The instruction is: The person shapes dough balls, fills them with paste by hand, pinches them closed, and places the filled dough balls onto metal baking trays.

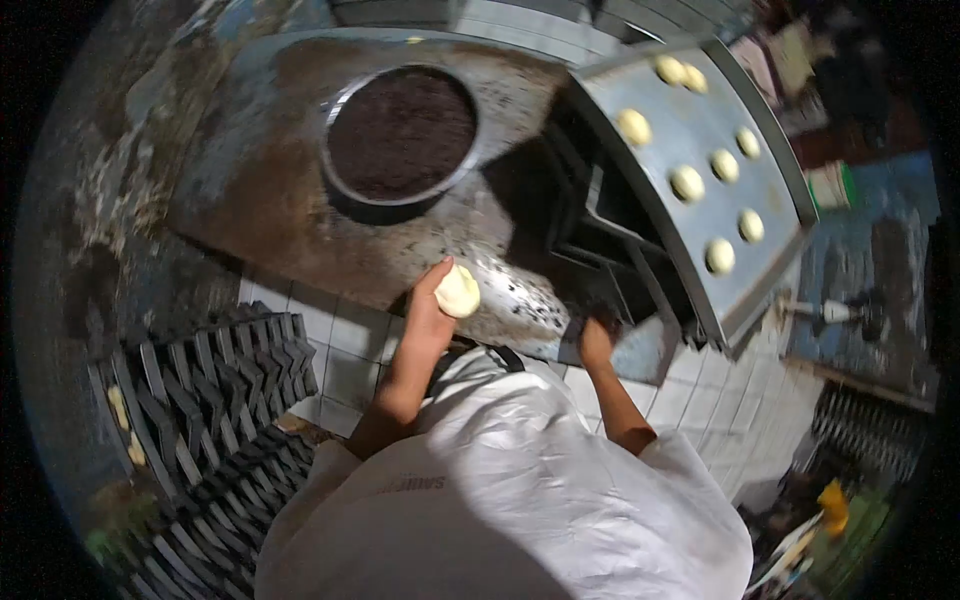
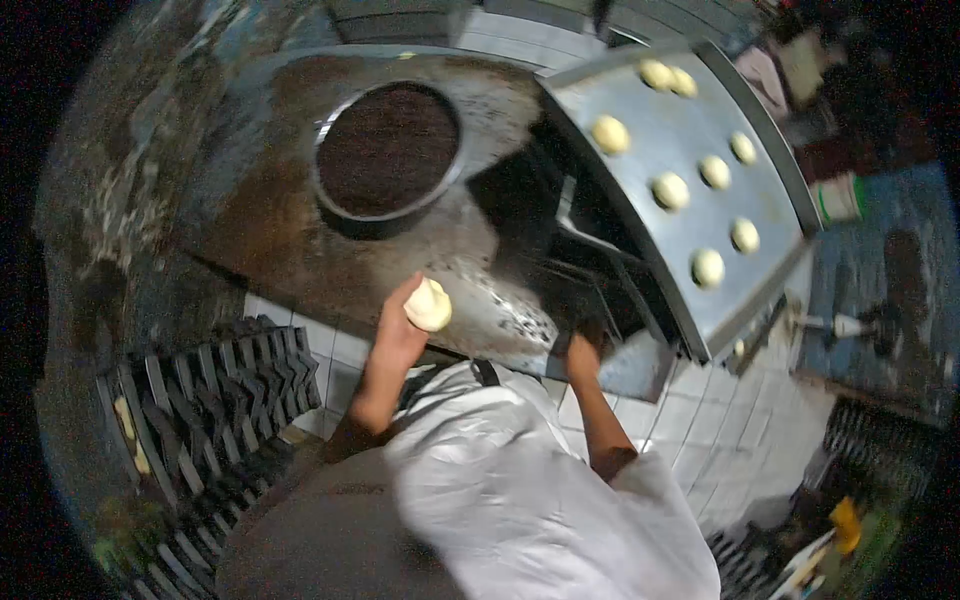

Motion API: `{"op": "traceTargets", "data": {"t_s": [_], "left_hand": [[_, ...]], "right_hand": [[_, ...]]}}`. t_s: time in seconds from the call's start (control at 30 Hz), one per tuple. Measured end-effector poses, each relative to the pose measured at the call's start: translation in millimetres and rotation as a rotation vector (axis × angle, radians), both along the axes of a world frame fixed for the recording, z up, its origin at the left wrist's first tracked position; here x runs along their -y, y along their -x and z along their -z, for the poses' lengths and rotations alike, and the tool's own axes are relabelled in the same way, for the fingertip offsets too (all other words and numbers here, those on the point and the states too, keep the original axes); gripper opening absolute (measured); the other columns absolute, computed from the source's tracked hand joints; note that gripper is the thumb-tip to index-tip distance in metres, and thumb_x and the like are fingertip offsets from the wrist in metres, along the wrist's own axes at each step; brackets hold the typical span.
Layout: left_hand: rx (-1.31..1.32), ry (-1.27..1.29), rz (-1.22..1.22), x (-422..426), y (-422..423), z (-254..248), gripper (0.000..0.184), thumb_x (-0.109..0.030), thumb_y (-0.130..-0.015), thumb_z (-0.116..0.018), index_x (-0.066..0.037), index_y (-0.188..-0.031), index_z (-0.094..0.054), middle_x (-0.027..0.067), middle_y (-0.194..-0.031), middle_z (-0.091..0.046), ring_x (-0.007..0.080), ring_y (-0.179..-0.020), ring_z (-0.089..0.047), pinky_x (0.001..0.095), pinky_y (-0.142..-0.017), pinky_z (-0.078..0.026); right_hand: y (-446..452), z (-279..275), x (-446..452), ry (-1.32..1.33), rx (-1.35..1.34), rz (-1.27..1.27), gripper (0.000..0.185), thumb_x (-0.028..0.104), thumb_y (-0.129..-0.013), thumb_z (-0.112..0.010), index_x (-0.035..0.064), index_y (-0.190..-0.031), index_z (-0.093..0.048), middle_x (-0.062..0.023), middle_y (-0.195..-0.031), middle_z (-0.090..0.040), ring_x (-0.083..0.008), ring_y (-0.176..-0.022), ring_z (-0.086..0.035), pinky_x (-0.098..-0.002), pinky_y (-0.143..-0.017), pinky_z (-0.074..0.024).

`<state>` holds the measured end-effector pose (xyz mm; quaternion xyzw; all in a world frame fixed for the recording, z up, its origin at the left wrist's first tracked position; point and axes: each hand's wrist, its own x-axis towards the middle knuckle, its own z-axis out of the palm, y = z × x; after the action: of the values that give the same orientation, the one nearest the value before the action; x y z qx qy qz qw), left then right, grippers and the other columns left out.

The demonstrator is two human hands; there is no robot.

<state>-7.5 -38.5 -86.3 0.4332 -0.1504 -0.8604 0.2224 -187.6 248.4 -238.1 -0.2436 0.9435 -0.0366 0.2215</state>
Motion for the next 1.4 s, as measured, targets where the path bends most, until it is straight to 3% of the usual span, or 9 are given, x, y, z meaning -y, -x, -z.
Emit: {"op": "traceTargets", "data": {"t_s": [0.13,0.23,0.37,0.6,0.7,0.83,0.93,1.1,1.4], "left_hand": [[0.089,-0.041,-0.156,52.3,-38.3,1.6,0.025,-0.033,-0.096,-0.069,-0.012,-0.108,-0.062,0.0045,-0.105,-0.068,0.0197,-0.099,-0.066,0.0382,-0.088,-0.053],[0.108,-0.016,-0.185,94.7,-67.2,16.8,0.037,-0.047,-0.097,-0.064,-0.012,-0.109,-0.06,0.0049,-0.104,-0.067,0.0201,-0.098,-0.067,0.0398,-0.09,-0.054],[0.033,-0.012,-0.262,156.1,-98.3,21.9,0.049,-0.058,-0.098,-0.058,-0.012,-0.112,-0.059,0.0034,-0.102,-0.066,0.019,-0.099,-0.067,0.0396,-0.09,-0.054],[-0.011,0.04,-0.376,221.7,-139.0,22.8,0.033,-0.041,-0.101,-0.058,-0.01,-0.11,-0.061,0.0036,-0.106,-0.068,0.0188,-0.102,-0.066,0.0392,-0.092,-0.053],[-0.022,0.058,-0.39,228.9,-146.0,27.8,0.03,-0.036,-0.1,-0.059,-0.009,-0.114,-0.061,0.0041,-0.112,-0.067,0.0192,-0.108,-0.065,0.0399,-0.094,-0.052],[-0.039,-0.015,-0.353,229.7,-122.2,21.7,0.027,-0.03,-0.098,-0.062,-0.009,-0.114,-0.062,0.0045,-0.111,-0.068,0.0205,-0.107,-0.065,0.0417,-0.096,-0.052],[-0.15,-0.047,-0.238,215.6,-89.8,17.0,0.027,-0.029,-0.099,-0.062,-0.009,-0.116,-0.062,0.0058,-0.112,-0.068,0.0226,-0.108,-0.065,0.0425,-0.099,-0.051],[-0.369,-0.104,-0.074,163.2,-27.6,-3.5,0.029,-0.033,-0.104,-0.054,-0.008,-0.116,-0.062,0.0082,-0.112,-0.067,0.0243,-0.108,-0.064,0.0434,-0.1,-0.05],[-0.464,-0.138,0.086,32.5,32.2,-36.6,0.052,-0.053,-0.1,-0.053,-0.005,-0.117,-0.063,0.0108,-0.115,-0.067,0.0287,-0.111,-0.063,0.0477,-0.104,-0.046]], "right_hand": [[-9.9,-115.4,103.9,0.175,0.119,0.006,0.031,0.006,-0.084,-0.063,0.0073,-0.115,-0.057,-0.0237,-0.104,-0.067,-0.0448,-0.102,-0.062,-0.0514,-0.084,-0.0495],[-25.7,-152.8,206.4,0.662,-0.129,-0.327,0.017,0.001,-0.084,-0.061,0.0064,-0.099,-0.055,-0.0208,-0.094,-0.066,-0.0457,-0.091,-0.062,-0.0475,-0.073,-0.0495],[-59.7,-166.8,367.9,0.444,-0.087,-0.536,0.014,0.02,-0.097,-0.058,0.0082,-0.104,-0.058,-0.0165,-0.09,-0.068,-0.0416,-0.081,-0.067,-0.052,-0.068,-0.0518],[-87.9,-116.4,488.0,0.232,-0.088,-0.65,0.031,0.011,-0.086,-0.06,0.0092,-0.118,-0.062,-0.0189,-0.09,-0.071,-0.0403,-0.084,-0.07,-0.0521,-0.071,-0.0562],[-77.5,-109.7,483.7,0.429,0.14,-0.462,0.019,0.018,-0.081,-0.072,0.0074,-0.096,-0.07,-0.0234,-0.091,-0.071,-0.0407,-0.081,-0.07,-0.0492,-0.07,-0.0553],[-53.1,-141.5,445.0,0.7,1.032,-0.181,0.029,0.024,-0.096,-0.071,0.0119,-0.076,-0.055,0.0057,-0.065,-0.052,-0.0042,-0.054,-0.039,-0.0239,-0.049,-0.0276],[-53.0,-172.8,405.0,0.663,1.219,-0.116,0.016,0.016,-0.091,-0.073,0.0094,-0.081,-0.062,0.0062,-0.072,-0.057,-0.0047,-0.069,-0.051,-0.0229,-0.061,-0.0372],[-66.9,-120.2,328.5,0.922,0.949,-0.012,0.016,0.008,-0.084,-0.078,0.0069,-0.085,-0.062,-0.0003,-0.085,-0.066,-0.0102,-0.083,-0.057,-0.0282,-0.078,-0.047],[-55.8,-4.9,34.6,1.018,0.608,0.485,0.017,0.012,-0.095,-0.07,0.0063,-0.083,-0.06,-0.003,-0.083,-0.066,-0.0137,-0.076,-0.063,-0.0352,-0.068,-0.051]]}}
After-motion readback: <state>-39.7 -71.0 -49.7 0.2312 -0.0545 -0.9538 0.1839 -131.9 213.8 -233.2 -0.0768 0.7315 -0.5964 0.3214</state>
